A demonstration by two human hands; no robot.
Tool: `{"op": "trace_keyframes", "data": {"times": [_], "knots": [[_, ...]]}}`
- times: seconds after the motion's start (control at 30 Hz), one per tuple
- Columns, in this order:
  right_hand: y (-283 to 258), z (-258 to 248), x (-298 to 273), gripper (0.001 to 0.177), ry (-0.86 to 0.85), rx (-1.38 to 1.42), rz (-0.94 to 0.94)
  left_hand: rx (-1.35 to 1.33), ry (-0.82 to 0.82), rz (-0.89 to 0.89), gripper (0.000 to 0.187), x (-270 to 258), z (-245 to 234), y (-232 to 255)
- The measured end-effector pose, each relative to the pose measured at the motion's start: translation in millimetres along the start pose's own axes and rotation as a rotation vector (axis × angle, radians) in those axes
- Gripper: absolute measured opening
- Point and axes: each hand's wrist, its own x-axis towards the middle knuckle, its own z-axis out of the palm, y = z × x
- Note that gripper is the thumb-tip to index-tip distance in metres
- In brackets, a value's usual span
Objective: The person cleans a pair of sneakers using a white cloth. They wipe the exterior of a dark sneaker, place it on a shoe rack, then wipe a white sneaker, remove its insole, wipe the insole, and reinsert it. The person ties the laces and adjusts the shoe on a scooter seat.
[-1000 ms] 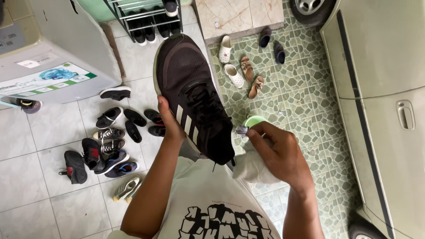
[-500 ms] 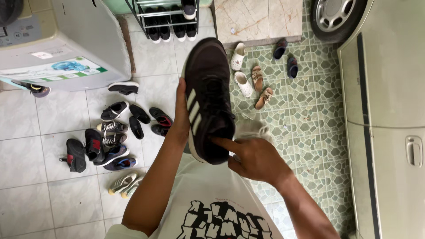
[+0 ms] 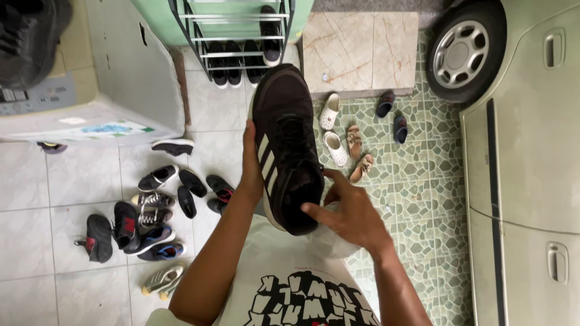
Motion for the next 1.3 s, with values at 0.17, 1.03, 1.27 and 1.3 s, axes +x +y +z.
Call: {"op": "trace_keyframes", "data": {"times": [0.17, 1.03, 1.27, 1.3], "knots": [[-30, 1, 52, 0.045, -0.153, -0.032, 0.162, 0.065, 0.048, -0.077, 0.078, 23, -13, 6], [20, -29, 152, 0.027, -0.28, 0.063, 0.132, 1.614, -0.191, 0.98, 0.024, 9, 10, 74], [10, -21, 151, 0.028, -0.296, -0.035, 0.125, 1.667, -0.183, 0.749, 0.037, 14, 13, 71], [7, -23, 152, 0.028, -0.326, -0.06, 0.149, 1.694, -0.183, 0.721, 0.041, 13, 15, 68]]}}
